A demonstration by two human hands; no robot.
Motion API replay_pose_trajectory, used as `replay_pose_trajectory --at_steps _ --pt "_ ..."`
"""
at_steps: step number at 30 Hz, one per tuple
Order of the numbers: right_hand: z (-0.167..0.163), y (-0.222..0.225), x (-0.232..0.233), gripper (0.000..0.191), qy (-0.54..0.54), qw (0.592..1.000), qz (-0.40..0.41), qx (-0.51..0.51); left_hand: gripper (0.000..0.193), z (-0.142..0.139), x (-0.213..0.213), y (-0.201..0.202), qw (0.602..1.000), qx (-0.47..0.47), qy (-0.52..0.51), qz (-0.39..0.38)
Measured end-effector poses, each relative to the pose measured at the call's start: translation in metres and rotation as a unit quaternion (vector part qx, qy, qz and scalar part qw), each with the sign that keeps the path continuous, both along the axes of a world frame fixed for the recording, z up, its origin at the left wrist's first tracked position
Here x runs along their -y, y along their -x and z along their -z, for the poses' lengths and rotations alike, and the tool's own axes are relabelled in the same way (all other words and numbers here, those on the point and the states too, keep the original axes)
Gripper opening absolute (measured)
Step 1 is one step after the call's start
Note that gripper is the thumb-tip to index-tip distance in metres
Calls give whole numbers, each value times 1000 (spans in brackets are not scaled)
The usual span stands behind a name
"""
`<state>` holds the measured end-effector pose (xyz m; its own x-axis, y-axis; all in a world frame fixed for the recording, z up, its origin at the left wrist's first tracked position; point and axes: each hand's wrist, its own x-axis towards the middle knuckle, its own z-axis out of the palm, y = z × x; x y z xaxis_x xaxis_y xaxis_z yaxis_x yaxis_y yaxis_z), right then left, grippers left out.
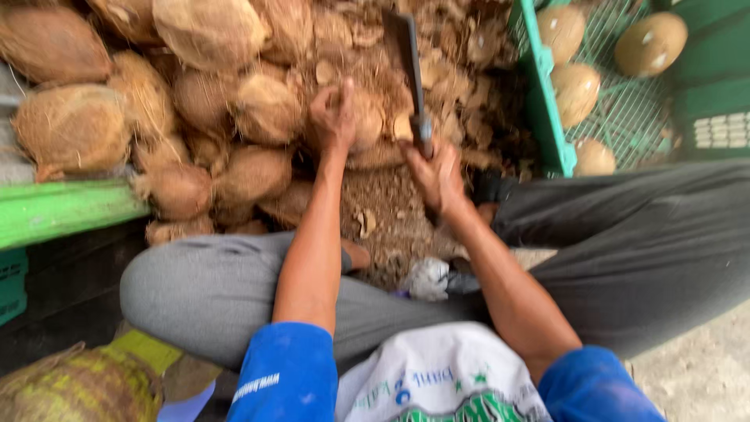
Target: The person sits on the ground among piles of husked and unhusked coconuts and uses a machete to chop the fibrous husk off coconuts one at a time, rotating each coconut to cut away husk pieces, then sets the trimmed coconut aside and reaches for the next one.
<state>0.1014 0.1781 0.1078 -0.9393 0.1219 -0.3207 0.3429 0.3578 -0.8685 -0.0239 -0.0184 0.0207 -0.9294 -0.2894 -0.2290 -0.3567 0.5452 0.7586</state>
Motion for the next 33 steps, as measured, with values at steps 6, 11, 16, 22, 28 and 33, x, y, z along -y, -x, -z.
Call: replay_pose_trajectory --at_steps 6,11,16,22,28,33 --pt "-13 0 5 33 21 984 -36 175 67 8 0 6 997 -74 21 -18" --pt "-16 2 10 17 129 991 21 -42 55 -4 -4 0 999 -10 13 -37" --pt "-11 4 13 21 55 987 -31 148 54 -18 -8 3 998 12 -8 -56" --pt "5 1 12 17 70 996 -26 39 51 -22 -6 -6 999 -27 -12 -38" --pt "25 1 8 34 67 972 -49 219 54 -39 -9 -5 999 -15 2 -47" --pt "34 2 6 38 196 961 -34 191 60 -36 -5 -8 995 -42 -62 -63"
